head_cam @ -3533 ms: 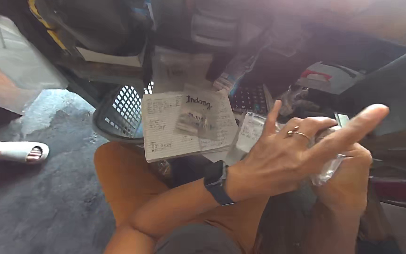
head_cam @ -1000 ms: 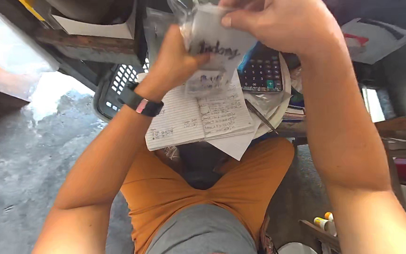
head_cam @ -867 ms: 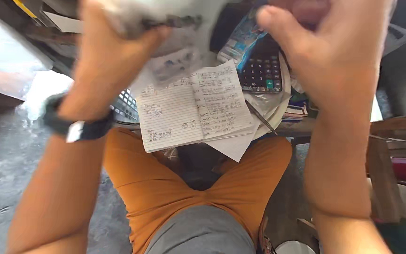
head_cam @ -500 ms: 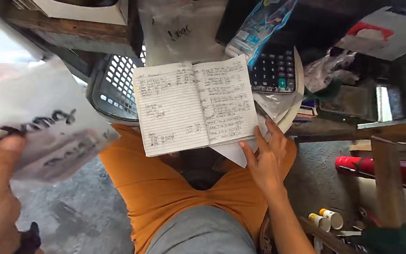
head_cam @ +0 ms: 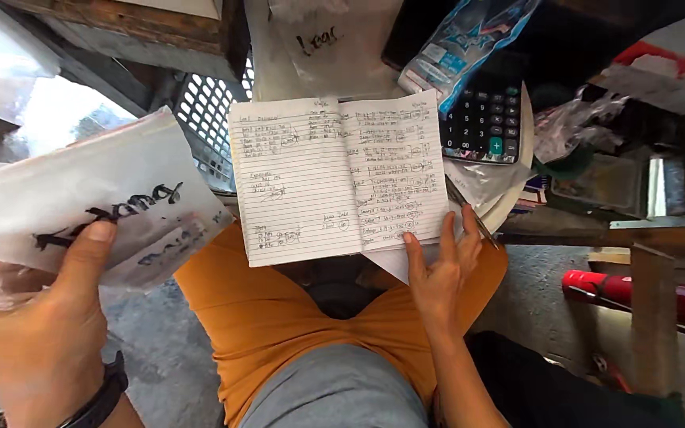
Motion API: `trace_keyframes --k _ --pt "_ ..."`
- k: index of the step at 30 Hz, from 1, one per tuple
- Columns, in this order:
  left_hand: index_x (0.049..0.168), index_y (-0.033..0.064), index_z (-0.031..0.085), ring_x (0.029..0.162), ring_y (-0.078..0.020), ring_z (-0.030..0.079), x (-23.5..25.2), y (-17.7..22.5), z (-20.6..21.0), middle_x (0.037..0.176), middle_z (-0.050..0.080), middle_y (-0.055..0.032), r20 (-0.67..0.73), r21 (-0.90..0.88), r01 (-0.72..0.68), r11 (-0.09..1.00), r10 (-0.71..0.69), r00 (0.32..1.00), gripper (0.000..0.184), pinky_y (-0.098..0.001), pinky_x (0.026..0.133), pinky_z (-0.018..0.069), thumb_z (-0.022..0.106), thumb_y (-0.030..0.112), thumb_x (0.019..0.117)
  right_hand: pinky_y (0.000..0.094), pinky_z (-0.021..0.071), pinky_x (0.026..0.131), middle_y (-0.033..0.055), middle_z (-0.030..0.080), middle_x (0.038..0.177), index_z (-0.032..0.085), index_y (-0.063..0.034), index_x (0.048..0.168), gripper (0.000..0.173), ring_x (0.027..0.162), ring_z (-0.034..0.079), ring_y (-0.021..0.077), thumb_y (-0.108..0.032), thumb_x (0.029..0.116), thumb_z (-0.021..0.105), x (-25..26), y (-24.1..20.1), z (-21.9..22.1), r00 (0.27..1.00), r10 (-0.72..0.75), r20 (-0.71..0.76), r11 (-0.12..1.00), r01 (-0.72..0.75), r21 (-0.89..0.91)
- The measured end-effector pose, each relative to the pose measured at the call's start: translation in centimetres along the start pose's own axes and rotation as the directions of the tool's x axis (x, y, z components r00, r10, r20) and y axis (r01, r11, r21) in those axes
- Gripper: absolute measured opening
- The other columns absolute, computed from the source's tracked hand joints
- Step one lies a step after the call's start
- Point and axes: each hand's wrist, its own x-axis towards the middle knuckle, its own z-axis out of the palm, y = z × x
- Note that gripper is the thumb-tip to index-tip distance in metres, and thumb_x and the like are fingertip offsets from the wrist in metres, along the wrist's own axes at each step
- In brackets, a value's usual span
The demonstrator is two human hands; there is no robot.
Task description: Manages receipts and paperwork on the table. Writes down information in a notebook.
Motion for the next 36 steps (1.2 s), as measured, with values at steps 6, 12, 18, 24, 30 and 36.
trace_keyframes --k 6,12,18,24,30,36 --pt "0.13 0.006 0.054 0.108 -0.0143 0.069 -0.1 0.6 0.8 0.116 0.069 0.0 -0.017 -0.005 0.02 1.0 -0.02 1.0 0.049 -0.0362 0.097 0.0578 0.079 0.011 0.0879 0.0611 0.0306 0.116 0.0356 0.037 0.155 0.053 0.0123 0.141 0.074 0.141 0.04 0.0529 -0.045 0.0955 0.065 -0.5 0.3 0.7 0.998 0.001 -0.062 0.999 0.001 0.032" --pt "0.129 -0.0006 0.059 0.112 -0.0127 0.065 -0.2 -0.3 0.3 0.12 0.067 -0.0057 0.049 0.056 0.122 0.991 -0.124 0.991 0.04 -0.0331 0.099 0.0546 0.071 0.019 0.0963 0.067 0.0257 0.117 0.0322 0.036 0.158 0.053 0.0079 0.143 0.071 0.144 0.038 0.0507 -0.045 0.0975 0.062 -0.8 0.3 0.9 0.998 -0.005 -0.056 1.0 0.005 -0.003" --pt "0.129 -0.001 0.059 0.113 -0.0159 0.065 0.2 -0.7 0.4 0.121 0.067 -0.0077 0.051 0.021 0.09 0.996 -0.091 0.995 0.041 -0.036 0.1 0.0544 0.072 0.017 0.095 0.0667 0.0253 0.117 0.0311 0.035 0.159 0.054 0.0059 0.144 0.072 0.144 0.039 0.0489 -0.047 0.0972 0.063 -0.8 0.3 1.0 0.999 0.005 -0.053 1.0 -0.005 0.004" --pt "0.129 -0.001 0.058 0.112 -0.0134 0.066 0.3 0.1 0.5 0.12 0.067 -0.006 0.037 0.034 0.107 0.994 -0.108 0.993 0.041 -0.0343 0.1 0.0548 0.071 0.019 0.0956 0.0681 0.0251 0.116 0.031 0.035 0.159 0.054 0.0043 0.145 0.071 0.144 0.039 0.0489 -0.047 0.0969 0.064 -0.7 0.3 0.9 0.999 0.008 -0.046 1.0 -0.007 0.014" --pt "0.13 0.0 0.057 0.113 -0.013 0.066 0.1 0.5 0.3 0.121 0.067 -0.0047 0.007 0.026 0.089 0.996 -0.089 0.996 0.04 -0.0338 0.1 0.0547 0.07 0.018 0.0969 0.0731 0.0125 0.119 0.0314 0.03 0.161 0.055 0.0 0.146 0.063 0.151 0.024 0.0508 -0.043 0.1001 0.059 -0.3 -0.1 0.6 1.0 -0.024 -0.007 1.0 0.024 -0.001" --pt "0.13 -0.0006 0.057 0.116 -0.0129 0.063 0.1 -0.4 -2.0 0.122 0.065 -0.0047 -0.043 0.023 0.049 0.999 -0.048 0.998 0.038 -0.0339 0.103 0.0519 0.067 0.017 0.0977 0.0724 0.0116 0.12 0.0299 0.031 0.162 0.05 -0.0032 0.151 0.056 0.153 0.025 0.0468 -0.031 0.1028 0.058 0.0 -2.3 0.0 0.997 -0.071 0.01 0.987 0.068 0.147"
